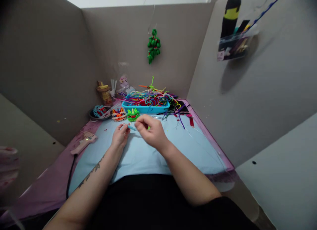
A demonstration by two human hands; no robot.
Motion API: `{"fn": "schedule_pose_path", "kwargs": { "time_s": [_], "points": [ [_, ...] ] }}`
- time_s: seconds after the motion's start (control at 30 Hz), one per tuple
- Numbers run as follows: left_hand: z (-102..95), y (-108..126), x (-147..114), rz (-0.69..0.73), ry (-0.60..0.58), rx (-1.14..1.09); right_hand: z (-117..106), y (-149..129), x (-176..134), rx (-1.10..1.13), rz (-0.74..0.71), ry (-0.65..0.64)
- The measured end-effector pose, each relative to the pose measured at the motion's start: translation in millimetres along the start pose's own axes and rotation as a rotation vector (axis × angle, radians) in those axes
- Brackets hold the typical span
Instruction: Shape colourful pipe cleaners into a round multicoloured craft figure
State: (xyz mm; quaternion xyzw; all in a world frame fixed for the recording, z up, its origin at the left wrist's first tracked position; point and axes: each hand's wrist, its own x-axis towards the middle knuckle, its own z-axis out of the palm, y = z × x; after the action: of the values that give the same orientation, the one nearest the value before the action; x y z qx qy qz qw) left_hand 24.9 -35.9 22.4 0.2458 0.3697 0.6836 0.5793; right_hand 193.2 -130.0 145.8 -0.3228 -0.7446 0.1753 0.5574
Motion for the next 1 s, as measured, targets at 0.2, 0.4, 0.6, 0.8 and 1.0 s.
{"fn": "schedule_pose_path", "kwargs": {
  "time_s": [0.2,0.4,0.6,0.8,1.0],
  "points": [
    [3.2,1.6,-3.9,0.012,-0.005,0.028,30.4,103.3,-27.0,-0.556,0.132,-0.191],
    [10.9,6.2,-17.5,-0.018,-0.161,0.104,45.6,104.8,-41.4,-0.694,0.149,-0.266],
    [12.0,7.1,-22.1,-0.078,-0.306,0.177,45.6,109.0,-42.9,-0.667,0.16,-0.193],
    [9.4,3.7,-21.8,-0.061,-0.308,0.266,48.4,117.3,-48.2,-0.579,0.128,-0.149],
    [8.1,0.5,-20.4,0.047,-0.329,0.316,30.5,92.3,-32.1,-0.299,0.078,0.069]
  ]
}}
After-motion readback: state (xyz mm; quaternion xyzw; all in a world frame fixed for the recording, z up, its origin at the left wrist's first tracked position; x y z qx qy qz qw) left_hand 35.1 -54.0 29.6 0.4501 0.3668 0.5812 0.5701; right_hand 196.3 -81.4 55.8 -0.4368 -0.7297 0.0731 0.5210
